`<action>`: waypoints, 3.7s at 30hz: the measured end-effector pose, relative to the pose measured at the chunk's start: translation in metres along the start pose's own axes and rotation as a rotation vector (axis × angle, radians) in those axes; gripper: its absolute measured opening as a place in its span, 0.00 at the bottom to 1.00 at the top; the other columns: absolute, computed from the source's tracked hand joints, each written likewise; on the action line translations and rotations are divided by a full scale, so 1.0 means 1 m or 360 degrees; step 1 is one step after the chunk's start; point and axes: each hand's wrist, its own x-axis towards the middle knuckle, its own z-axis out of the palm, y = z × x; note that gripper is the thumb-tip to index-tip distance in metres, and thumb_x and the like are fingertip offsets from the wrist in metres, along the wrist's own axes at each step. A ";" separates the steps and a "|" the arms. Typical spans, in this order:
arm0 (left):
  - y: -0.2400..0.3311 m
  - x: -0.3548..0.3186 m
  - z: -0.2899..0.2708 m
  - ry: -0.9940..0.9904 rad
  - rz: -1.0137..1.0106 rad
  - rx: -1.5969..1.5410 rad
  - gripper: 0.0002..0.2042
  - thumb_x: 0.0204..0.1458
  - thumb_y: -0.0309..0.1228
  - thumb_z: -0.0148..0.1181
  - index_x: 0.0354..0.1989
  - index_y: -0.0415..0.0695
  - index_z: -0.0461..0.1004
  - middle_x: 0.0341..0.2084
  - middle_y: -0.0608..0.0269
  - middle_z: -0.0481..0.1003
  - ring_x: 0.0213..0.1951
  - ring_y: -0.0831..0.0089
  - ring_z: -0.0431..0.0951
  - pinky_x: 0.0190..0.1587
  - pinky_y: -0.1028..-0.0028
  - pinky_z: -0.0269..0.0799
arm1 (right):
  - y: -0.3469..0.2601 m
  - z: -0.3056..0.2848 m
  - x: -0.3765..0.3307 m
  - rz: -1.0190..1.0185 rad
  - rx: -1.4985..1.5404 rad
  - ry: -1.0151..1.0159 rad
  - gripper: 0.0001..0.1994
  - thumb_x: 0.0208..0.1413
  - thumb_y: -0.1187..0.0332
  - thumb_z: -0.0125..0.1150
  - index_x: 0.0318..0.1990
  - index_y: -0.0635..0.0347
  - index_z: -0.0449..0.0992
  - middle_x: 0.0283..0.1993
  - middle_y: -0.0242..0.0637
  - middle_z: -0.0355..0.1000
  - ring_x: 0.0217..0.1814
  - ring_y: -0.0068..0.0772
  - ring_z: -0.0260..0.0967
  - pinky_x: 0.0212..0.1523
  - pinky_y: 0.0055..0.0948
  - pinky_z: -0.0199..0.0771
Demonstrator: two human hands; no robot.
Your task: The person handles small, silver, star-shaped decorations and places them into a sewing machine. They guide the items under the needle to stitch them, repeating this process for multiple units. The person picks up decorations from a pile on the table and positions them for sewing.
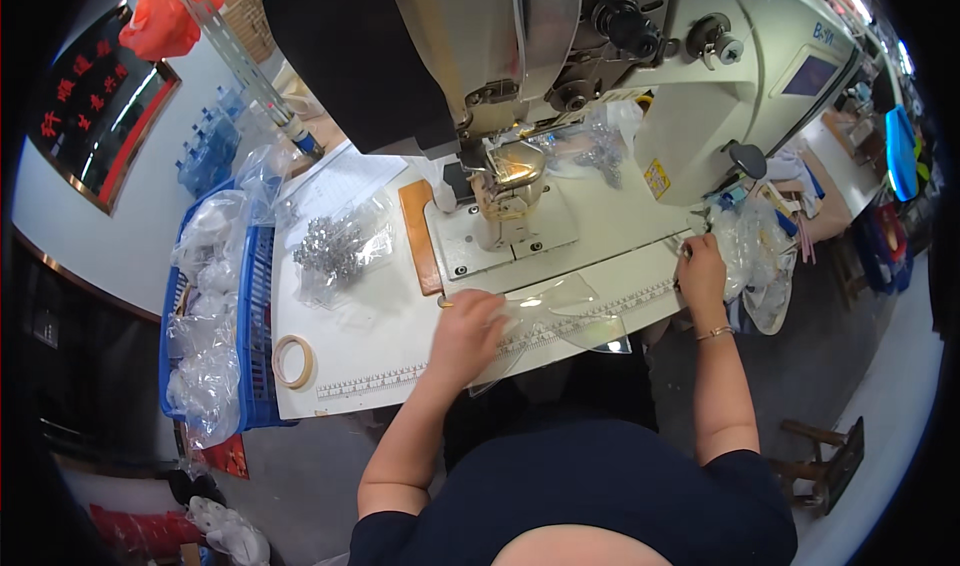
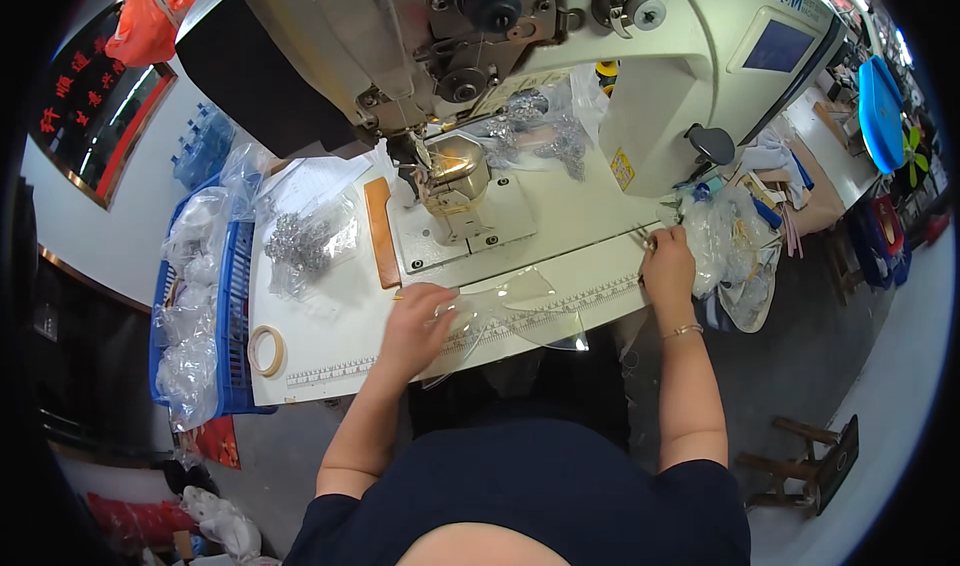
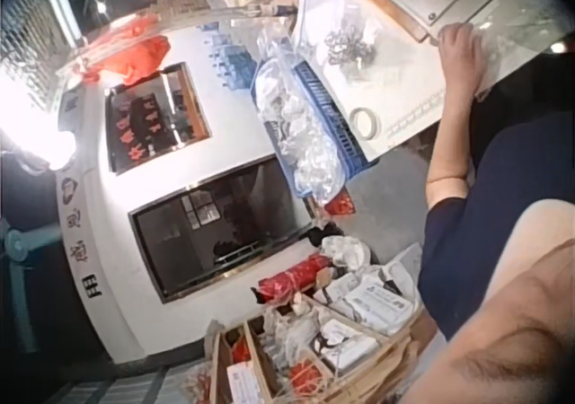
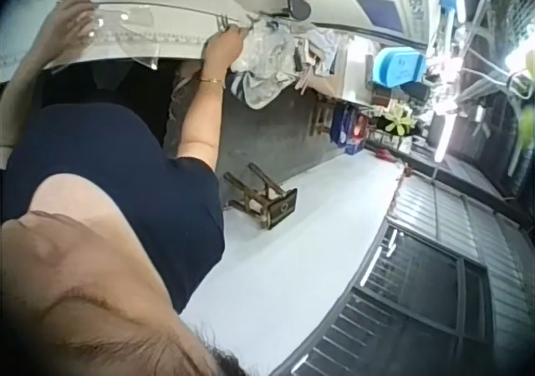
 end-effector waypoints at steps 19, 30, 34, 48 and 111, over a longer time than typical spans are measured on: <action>0.010 0.019 0.031 -0.0376 -0.0193 0.0275 0.15 0.39 0.34 0.65 0.37 0.46 0.74 0.36 0.63 0.70 0.42 0.60 0.69 0.44 0.62 0.60 | -0.098 0.001 -0.009 -0.0897 0.0662 -0.0322 0.14 0.41 0.66 0.65 0.38 0.58 0.75 0.44 0.38 0.68 0.50 0.42 0.63 0.50 0.38 0.64; 0.009 0.011 0.034 -0.0233 -0.0229 0.0250 0.14 0.37 0.33 0.67 0.34 0.46 0.74 0.35 0.62 0.71 0.43 0.59 0.70 0.42 0.61 0.63 | -0.130 0.002 -0.013 -0.0990 0.0549 -0.0970 0.10 0.39 0.67 0.66 0.30 0.59 0.73 0.38 0.38 0.66 0.44 0.42 0.63 0.45 0.36 0.66; 0.008 0.018 0.032 -0.0450 -0.0421 0.0273 0.16 0.38 0.35 0.67 0.36 0.47 0.73 0.38 0.62 0.69 0.47 0.59 0.68 0.45 0.59 0.61 | -0.133 0.002 -0.009 -0.1072 0.0660 -0.0865 0.12 0.37 0.70 0.67 0.32 0.59 0.72 0.37 0.39 0.65 0.42 0.44 0.62 0.44 0.37 0.66; 0.007 0.015 0.034 -0.0516 -0.0396 0.0231 0.19 0.40 0.36 0.65 0.43 0.49 0.72 0.39 0.65 0.68 0.46 0.64 0.67 0.44 0.60 0.59 | -0.154 -0.007 -0.031 -0.1081 0.0259 -0.0634 0.13 0.33 0.71 0.67 0.31 0.59 0.75 0.35 0.37 0.66 0.41 0.44 0.62 0.42 0.36 0.67; 0.015 0.042 0.084 0.0075 0.0190 -0.0027 0.11 0.41 0.28 0.65 0.36 0.46 0.76 0.29 0.65 0.73 0.21 0.71 0.73 0.25 0.74 0.69 | -0.102 0.007 -0.027 0.0150 0.1481 -0.0976 0.09 0.49 0.73 0.60 0.39 0.66 0.76 0.26 0.33 0.72 0.25 0.18 0.66 0.28 0.21 0.68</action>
